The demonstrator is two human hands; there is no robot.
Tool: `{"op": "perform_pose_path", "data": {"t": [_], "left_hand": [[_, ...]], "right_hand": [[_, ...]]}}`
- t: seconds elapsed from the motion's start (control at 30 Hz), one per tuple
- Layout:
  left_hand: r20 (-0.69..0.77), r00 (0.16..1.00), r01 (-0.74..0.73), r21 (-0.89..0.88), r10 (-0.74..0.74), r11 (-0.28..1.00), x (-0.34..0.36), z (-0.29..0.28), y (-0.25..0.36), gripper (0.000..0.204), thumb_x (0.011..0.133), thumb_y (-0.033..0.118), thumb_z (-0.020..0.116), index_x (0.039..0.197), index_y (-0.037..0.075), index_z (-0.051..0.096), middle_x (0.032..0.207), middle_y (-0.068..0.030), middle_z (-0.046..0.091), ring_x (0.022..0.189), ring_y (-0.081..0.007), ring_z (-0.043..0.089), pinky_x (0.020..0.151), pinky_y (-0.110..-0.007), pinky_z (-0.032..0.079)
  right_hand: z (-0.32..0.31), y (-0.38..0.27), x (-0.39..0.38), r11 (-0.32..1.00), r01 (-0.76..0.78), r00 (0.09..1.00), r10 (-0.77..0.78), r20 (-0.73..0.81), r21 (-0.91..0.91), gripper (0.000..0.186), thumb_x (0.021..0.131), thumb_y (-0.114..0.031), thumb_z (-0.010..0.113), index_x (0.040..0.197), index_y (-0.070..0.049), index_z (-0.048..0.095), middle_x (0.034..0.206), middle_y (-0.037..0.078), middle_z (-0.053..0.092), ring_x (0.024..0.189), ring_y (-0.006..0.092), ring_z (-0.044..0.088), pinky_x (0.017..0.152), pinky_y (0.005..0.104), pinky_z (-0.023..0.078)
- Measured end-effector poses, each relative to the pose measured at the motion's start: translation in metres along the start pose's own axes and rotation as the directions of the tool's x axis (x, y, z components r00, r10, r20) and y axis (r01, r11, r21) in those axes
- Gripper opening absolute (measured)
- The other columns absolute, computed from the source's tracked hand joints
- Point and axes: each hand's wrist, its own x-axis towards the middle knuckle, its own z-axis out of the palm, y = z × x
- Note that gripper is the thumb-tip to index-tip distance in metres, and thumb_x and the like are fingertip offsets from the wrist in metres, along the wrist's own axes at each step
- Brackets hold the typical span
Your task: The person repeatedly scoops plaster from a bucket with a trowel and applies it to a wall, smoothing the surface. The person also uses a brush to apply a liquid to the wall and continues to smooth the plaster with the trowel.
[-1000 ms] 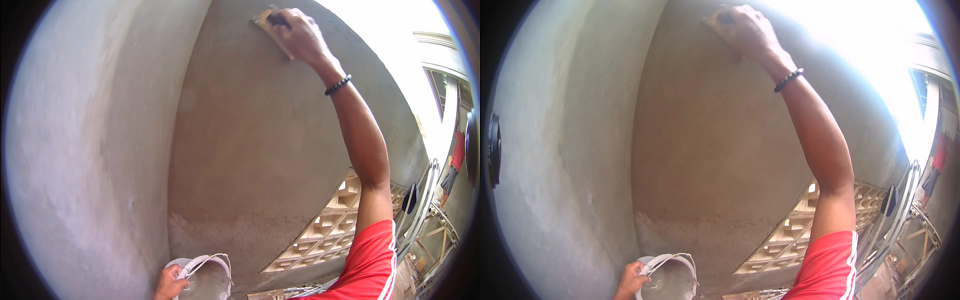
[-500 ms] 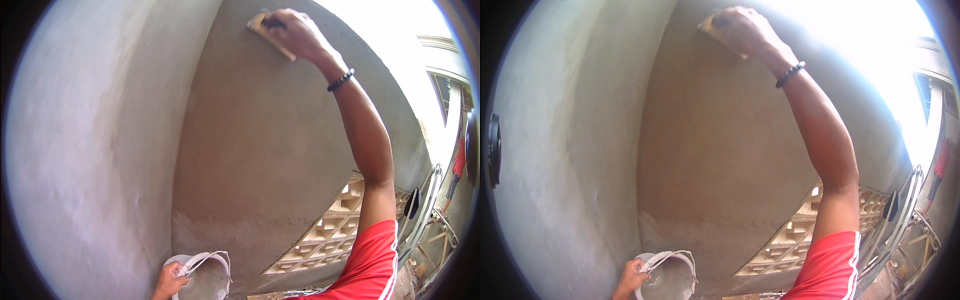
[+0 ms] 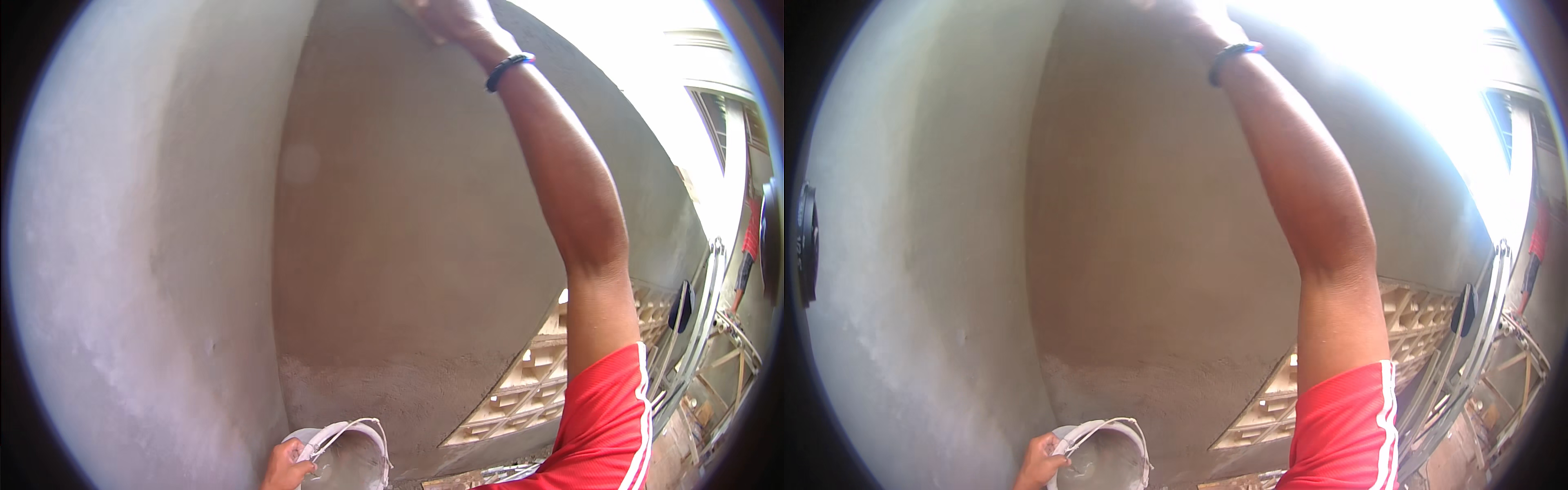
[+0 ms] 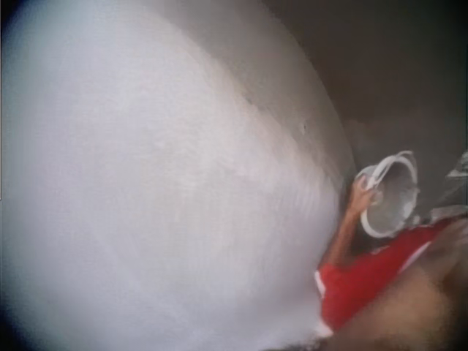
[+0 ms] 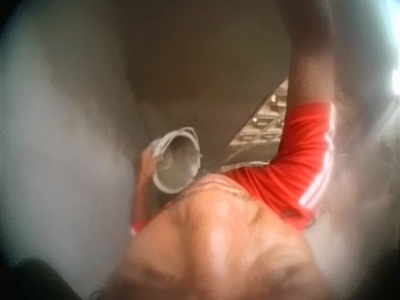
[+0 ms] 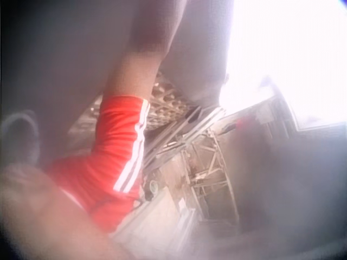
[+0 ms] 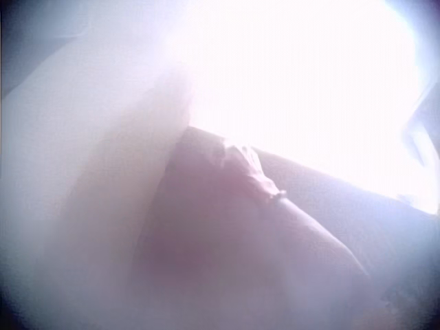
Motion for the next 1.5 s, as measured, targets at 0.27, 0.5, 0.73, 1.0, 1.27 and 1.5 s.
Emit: {"op": "perform_pose_path", "data": {"t": [0.27,0.5,0.73,1.0,1.27,1.5], "left_hand": [[0.094,0.986,0.147,-0.075,-0.14,0.986,0.0,-0.003,0.019,0.049,0.065,-0.004,0.056,0.114,-0.004,0.057,0.106,-0.0112,0.063,0.098,-0.0218,0.059,0.084,-0.032,0.046],[0.081,0.989,0.125,-0.031,-0.122,0.992,-0.005,-0.002,0.029,0.048,0.067,-0.004,0.056,0.115,-0.003,0.058,0.104,-0.0111,0.063,0.095,-0.021,0.059,0.083,-0.031,0.046],[0.057,0.998,0.014,-0.184,-0.004,0.983,0.007,0.001,0.013,0.022,0.057,0.0,0.07,0.072,0.002,0.054,0.067,-0.0008,0.056,0.063,-0.0084,0.05,0.057,-0.026,0.041],[0.004,1.0,0.001,-0.076,0.0,0.997,-0.014,0.003,0.049,0.022,0.056,-0.003,0.068,0.074,0.002,0.055,0.068,-0.0007,0.055,0.063,-0.0086,0.05,0.059,-0.025,0.041],[-0.148,0.989,-0.027,-0.198,-0.003,0.98,-0.041,0.024,0.047,0.022,0.057,-0.005,0.066,0.074,0.002,0.055,0.069,-0.0019,0.056,0.062,-0.0097,0.051,0.058,-0.025,0.04],[-0.226,0.973,-0.012,-0.246,-0.046,0.969,-0.041,0.053,0.022,0.023,0.058,-0.008,0.064,0.075,0.002,0.053,0.069,-0.003,0.055,0.062,-0.0108,0.052,0.057,-0.026,0.042]], "right_hand": [[-0.037,0.026,-0.038,0.999,0.028,0.998,-0.025,0.058,-0.042,0.036,0.088,-0.028,0.054,0.114,-0.003,0.059,0.096,0.022,0.064,0.091,0.0347,0.064,0.081,0.0422,0.049],[-0.11,0.155,-0.099,0.896,-0.281,0.955,0.296,-0.009,-0.343,0.038,0.089,-0.03,0.052,0.115,-0.002,0.059,0.092,0.025,0.065,0.088,0.0361,0.065,0.079,0.0432,0.049],[-0.14,0.277,-0.132,0.806,-0.586,0.802,0.562,-0.206,-0.082,0.04,0.084,-0.03,0.059,0.108,0.002,0.062,0.094,0.019,0.067,0.087,0.0284,0.064,0.078,0.0384,0.05],[-0.081,0.089,-0.022,0.784,-0.62,0.766,0.614,-0.191,0.032,0.036,0.083,-0.026,0.061,0.106,0.002,0.062,0.098,0.019,0.066,0.094,0.0315,0.063,0.082,0.0401,0.05],[-0.077,-0.014,-0.05,0.992,-0.036,0.995,0.024,0.096,0.125,0.02,0.085,-0.02,0.056,0.092,-0.004,0.064,0.101,0.019,0.062,0.097,0.0298,0.061,0.083,0.0415,0.05],[-0.061,0.043,-0.012,0.97,-0.23,0.955,0.241,-0.17,0.083,0.015,0.082,-0.013,0.054,0.089,-0.004,0.065,0.097,0.018,0.063,0.093,0.03,0.063,0.075,0.0397,0.052]]}}
